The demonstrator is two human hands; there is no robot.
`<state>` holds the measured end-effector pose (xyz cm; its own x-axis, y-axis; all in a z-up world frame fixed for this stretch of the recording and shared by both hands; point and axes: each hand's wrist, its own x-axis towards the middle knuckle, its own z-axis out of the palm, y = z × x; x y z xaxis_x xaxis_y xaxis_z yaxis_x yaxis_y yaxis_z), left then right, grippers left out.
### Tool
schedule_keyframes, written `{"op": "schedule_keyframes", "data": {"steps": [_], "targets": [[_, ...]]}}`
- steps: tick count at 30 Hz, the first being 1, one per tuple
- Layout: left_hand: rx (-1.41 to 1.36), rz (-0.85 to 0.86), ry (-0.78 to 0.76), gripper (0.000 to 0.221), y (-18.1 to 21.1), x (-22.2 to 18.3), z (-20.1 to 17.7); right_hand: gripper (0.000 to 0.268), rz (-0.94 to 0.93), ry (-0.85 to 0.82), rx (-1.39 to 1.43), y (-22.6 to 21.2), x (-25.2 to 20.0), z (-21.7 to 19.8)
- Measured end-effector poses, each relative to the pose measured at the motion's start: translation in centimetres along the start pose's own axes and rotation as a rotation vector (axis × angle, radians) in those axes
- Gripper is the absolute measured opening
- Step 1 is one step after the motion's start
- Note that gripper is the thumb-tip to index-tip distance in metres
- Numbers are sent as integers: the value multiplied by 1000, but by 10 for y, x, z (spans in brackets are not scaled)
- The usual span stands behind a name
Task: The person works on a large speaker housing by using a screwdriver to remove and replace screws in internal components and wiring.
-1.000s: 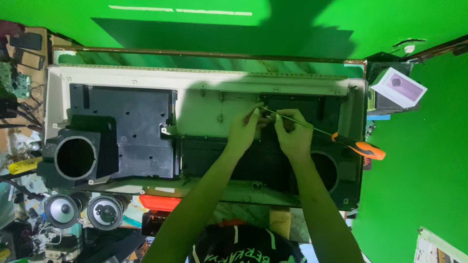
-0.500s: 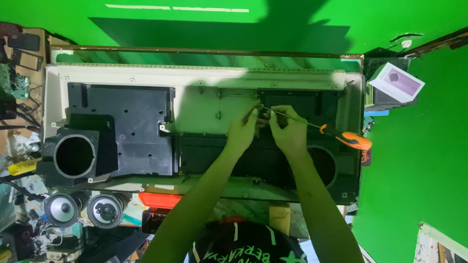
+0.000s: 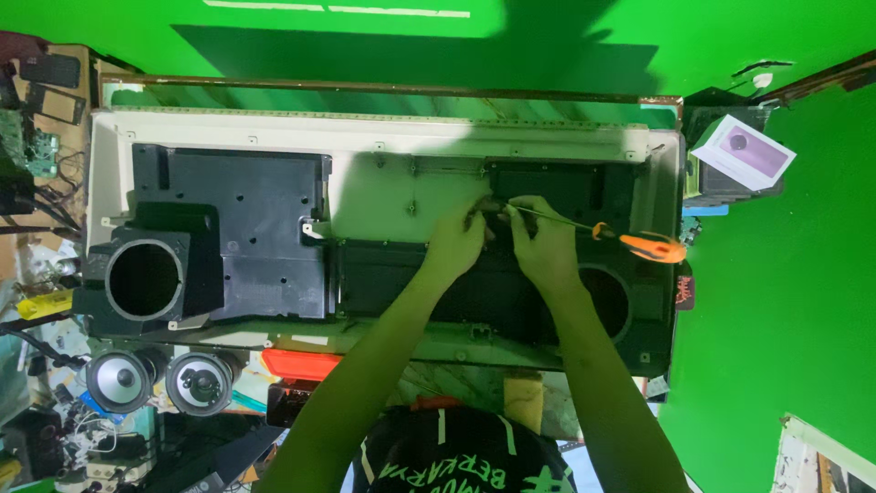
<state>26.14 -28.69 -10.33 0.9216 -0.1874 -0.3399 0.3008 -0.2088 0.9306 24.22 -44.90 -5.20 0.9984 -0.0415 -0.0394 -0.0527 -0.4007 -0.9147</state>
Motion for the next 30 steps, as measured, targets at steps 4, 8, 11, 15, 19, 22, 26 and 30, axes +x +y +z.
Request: {"op": "schedule_keyframes", "data": {"steps": [4, 8, 11, 15, 19, 22, 26, 30], "targets": [[-18, 49, -30, 40, 7, -5, -1, 18, 43, 33, -87, 1, -2, -2], [95, 42, -25, 42, 15, -8, -1, 20, 37, 21, -119, -3, -3, -3], [51, 24, -25, 46, 20, -13, -1, 20, 41, 13, -86, -6, -5, -4], [6, -38, -55, 50, 27, -13, 0, 20, 74, -12, -126, -5, -3, -5], [152, -36, 45, 40, 28, -16, 0, 18, 4, 20, -89, -1, -3, -2], [614, 134, 143, 27, 29, -17, -5, 18, 8, 2, -86, 1, -1, 0], [936, 423, 174, 30, 29, -14, -17, 18, 19, -27, -161, 3, 1, 1], [944, 370, 155, 38, 29, -7, -19, 16, 18, -10, -252, 4, 3, 4]]}}
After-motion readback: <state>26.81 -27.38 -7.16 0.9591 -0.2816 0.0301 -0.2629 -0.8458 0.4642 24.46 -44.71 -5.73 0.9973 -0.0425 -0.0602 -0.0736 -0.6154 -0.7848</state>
